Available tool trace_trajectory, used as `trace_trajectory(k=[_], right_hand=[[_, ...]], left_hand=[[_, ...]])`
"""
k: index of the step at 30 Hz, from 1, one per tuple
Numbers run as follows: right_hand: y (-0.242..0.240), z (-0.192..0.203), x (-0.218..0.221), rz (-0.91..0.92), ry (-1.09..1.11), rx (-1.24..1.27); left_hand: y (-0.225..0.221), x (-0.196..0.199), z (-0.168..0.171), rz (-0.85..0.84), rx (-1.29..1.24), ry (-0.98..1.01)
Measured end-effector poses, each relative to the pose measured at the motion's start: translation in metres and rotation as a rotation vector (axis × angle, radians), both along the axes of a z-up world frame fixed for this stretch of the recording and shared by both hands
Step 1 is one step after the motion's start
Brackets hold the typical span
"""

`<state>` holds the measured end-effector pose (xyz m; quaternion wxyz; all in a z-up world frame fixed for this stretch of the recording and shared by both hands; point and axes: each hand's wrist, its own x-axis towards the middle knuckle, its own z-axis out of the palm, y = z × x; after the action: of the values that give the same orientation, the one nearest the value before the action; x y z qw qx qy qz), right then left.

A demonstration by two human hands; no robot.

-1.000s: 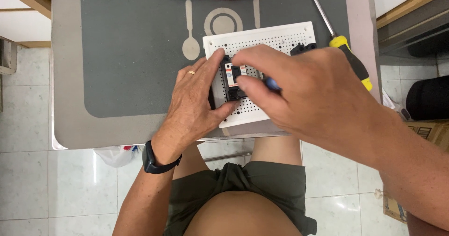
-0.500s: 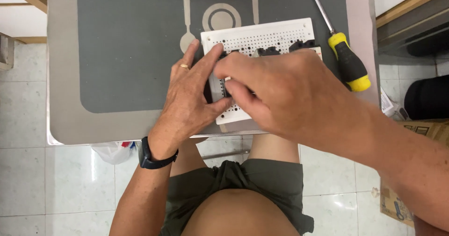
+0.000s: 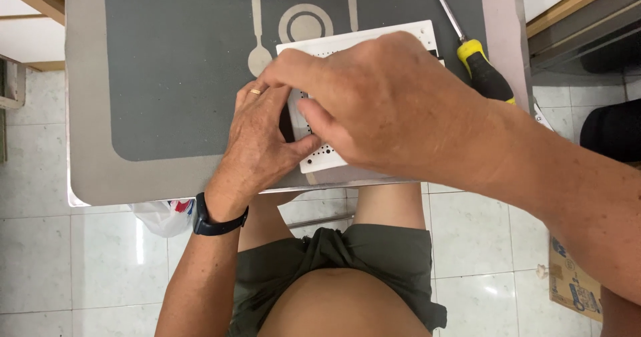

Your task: Assembling circuit breakers onto a perforated board by tightening screws with a manual screwdriver.

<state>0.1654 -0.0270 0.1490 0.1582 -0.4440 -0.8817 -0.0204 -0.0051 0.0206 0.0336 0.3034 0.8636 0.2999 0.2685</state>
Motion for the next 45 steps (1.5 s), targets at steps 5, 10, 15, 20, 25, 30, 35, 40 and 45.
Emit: trace_trajectory(k=[5,10,15,20,25,30,35,40,45], right_hand=[[-0.001,0.004,-0.007,-0.020,-0.062,-0.025],[-0.001,-0.008,-0.005,-0.111,-0.168,0.146],[-0.006,0.004,-0.005,-0.051,0.005,-0.032],[-0.003,-0.013,0.000,-0.066,-0.054,0.118],[-0.003,-0.004,-0.002,0.000,0.054,0.143],[-0.005,0.006,-0.002,0.011,0.052,-0.041],[-0.006,-0.010,0.000,-0.108,-0.070,0.145],[-0.010,-0.004,0.000,-0.095,-0.037,-0.041],[-0.013,-0.004,-0.004,-0.077,-0.112,0.074]], left_hand=[[0.001,0.002,-0.003,0.038,-0.013,-0.015],[-0.001,0.004,0.001,0.041,-0.032,-0.011],[-0.002,0.003,0.010,0.026,-0.041,0.006],[-0.001,0.001,-0.001,0.019,-0.042,0.002],[-0.001,0.001,0.005,0.033,-0.043,-0.008],[-0.001,0.000,0.003,0.007,0.003,-0.004],[-0.003,0.000,0.006,0.017,-0.109,0.022],[-0.003,-0.003,0.005,0.013,-0.108,0.017],[-0.001,-0.003,-0.008,0.015,-0.027,0.032]])
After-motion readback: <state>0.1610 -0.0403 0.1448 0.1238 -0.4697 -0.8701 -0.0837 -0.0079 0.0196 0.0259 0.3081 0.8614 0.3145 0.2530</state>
